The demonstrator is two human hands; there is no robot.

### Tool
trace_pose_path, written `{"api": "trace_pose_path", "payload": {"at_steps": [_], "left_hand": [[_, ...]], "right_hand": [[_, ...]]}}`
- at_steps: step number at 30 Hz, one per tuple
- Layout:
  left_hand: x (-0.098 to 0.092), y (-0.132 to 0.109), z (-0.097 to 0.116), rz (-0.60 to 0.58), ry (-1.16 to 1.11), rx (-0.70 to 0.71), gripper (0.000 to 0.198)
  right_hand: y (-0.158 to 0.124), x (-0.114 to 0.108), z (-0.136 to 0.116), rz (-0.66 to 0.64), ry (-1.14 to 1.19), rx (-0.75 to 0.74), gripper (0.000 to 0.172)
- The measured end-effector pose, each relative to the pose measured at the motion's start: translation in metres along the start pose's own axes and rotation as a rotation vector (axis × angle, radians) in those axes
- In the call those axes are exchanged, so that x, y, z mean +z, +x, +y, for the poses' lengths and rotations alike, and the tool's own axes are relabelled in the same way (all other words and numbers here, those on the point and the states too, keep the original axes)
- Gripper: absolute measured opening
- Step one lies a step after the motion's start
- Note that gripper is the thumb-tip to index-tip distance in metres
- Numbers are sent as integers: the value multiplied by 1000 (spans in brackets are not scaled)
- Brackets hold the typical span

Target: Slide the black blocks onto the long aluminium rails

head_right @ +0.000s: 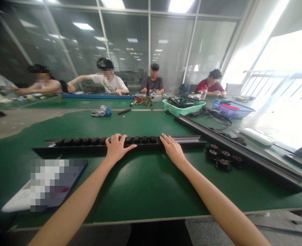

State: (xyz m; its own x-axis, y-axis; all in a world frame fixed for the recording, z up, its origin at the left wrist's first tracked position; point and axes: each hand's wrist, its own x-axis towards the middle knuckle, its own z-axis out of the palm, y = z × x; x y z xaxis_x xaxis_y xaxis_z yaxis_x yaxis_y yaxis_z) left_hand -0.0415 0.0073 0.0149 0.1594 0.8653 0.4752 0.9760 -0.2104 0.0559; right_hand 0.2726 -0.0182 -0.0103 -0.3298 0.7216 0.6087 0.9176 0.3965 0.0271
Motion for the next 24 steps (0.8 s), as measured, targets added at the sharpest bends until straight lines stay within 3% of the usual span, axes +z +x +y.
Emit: {"api": "trace_pose_path", "payload": {"at_steps": [24], "left_hand": [[0,0,0,6,-14,-2,81]], "right_hand": [[0,1,2,69,42,30,44]]}}
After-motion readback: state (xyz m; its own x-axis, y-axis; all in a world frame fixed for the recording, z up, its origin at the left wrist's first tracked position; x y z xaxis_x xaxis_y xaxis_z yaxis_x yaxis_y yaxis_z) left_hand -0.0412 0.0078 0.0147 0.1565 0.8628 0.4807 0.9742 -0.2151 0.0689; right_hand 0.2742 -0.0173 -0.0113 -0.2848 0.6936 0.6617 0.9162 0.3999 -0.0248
